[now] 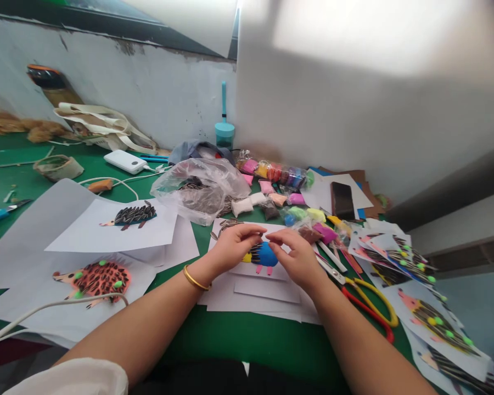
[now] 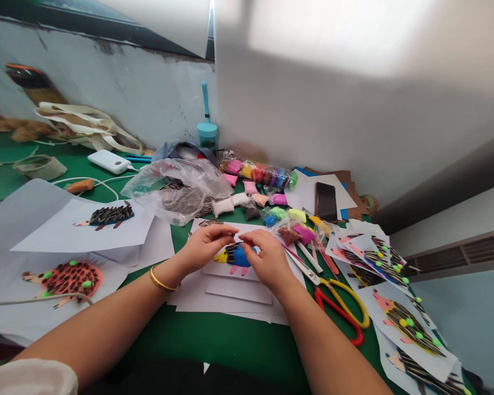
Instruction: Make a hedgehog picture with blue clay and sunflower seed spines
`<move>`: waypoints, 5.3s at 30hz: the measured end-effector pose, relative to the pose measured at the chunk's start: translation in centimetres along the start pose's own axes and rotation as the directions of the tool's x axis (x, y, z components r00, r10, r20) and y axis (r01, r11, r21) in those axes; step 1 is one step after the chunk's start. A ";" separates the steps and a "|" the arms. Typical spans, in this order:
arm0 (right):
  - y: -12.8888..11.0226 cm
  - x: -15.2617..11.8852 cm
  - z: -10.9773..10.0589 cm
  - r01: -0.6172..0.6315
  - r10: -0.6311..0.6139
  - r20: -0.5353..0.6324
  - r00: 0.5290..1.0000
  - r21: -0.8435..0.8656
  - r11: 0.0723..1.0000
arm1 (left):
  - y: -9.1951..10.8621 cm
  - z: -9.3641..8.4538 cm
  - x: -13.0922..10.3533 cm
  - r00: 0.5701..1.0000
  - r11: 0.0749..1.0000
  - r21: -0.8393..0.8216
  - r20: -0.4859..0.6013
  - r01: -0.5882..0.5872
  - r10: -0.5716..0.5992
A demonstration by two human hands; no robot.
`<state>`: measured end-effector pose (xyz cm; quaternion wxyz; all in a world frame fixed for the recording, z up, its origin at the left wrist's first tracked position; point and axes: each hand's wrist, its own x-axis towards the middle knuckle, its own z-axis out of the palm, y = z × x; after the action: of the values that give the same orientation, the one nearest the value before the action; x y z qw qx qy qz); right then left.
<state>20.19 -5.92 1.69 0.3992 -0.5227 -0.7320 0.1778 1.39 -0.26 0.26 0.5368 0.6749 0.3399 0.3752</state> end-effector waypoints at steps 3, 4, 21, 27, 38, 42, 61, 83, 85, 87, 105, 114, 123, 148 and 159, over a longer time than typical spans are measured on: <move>-0.4 -0.1 0.3 -0.025 0.024 0.017 1.000 0.067 0.997 | 0.4 0.3 -0.1 0.994 0.976 -0.189 0.030 0.106 -0.102; -0.5 -0.1 0.3 -0.028 0.027 0.022 0.999 0.079 0.997 | 0.5 0.3 -0.1 0.991 0.963 -0.233 0.035 0.135 -0.130; 0.5 -0.1 0.1 -0.074 0.074 -0.026 0.997 -0.001 0.997 | -0.1 -1.5 0.5 0.998 0.959 0.280 -0.062 0.036 -0.019; 2.3 -0.3 1.0 -0.022 0.036 0.062 0.997 -0.216 0.976 | -1.1 -2.5 0.9 0.998 0.729 0.681 0.062 -0.060 0.024; 1.9 -0.2 2.2 0.005 0.036 0.112 0.993 -0.347 0.938 | -0.9 -2.0 0.6 0.992 0.629 0.769 0.129 -0.109 0.014; 1.7 -0.1 2.3 0.028 0.031 0.142 0.989 -0.394 0.919 | -0.8 -2.0 0.6 0.991 0.621 0.776 0.131 -0.111 0.014; 1.1 0.1 2.5 0.074 0.019 0.178 0.984 -0.499 0.863 | -1.4 -2.1 0.8 0.993 0.657 0.748 0.114 -0.100 0.022; 1.4 -0.2 0.9 0.047 -0.044 0.017 0.999 -0.412 0.910 | -1.3 -3.3 0.8 0.996 0.369 0.926 -0.093 0.080 0.016; 1.8 -0.2 0.9 0.047 -0.049 0.003 0.999 -0.402 0.915 | -1.5 -3.3 0.8 0.996 0.354 0.932 -0.088 0.078 0.010; 2.1 -0.2 0.9 0.053 -0.059 -0.004 0.998 -0.385 0.922 | -1.6 -3.3 0.9 0.996 0.343 0.936 -0.089 0.083 0.003; 0.3 -0.7 1.8 -0.231 0.245 -0.008 0.970 0.303 0.925 | 1.2 0.0 -1.0 0.932 0.791 0.512 0.061 -0.335 0.356; 1.3 -0.4 0.6 -0.234 0.230 0.085 0.969 0.040 0.971 | -0.2 -1.6 0.0 0.969 0.719 0.652 0.114 -0.241 0.222; 1.5 -0.2 0.3 -0.105 0.178 0.237 0.955 -0.290 0.951 | -1.6 -1.9 0.5 0.987 0.595 0.787 0.123 -0.162 0.106; 0.5 -0.3 2.3 0.092 0.082 0.256 0.963 -0.602 0.793 | -2.0 -1.9 0.4 0.987 0.587 0.794 0.117 -0.158 0.108; 0.2 -0.2 2.3 0.091 0.105 0.272 0.956 -0.622 0.778 | -2.2 -2.7 1.0 0.988 0.708 0.696 0.018 -0.122 0.153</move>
<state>18.57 -5.65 0.03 0.0889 -0.5963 -0.7978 0.0003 -0.59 2.32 -1.41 0.2081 0.8424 0.4153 0.2730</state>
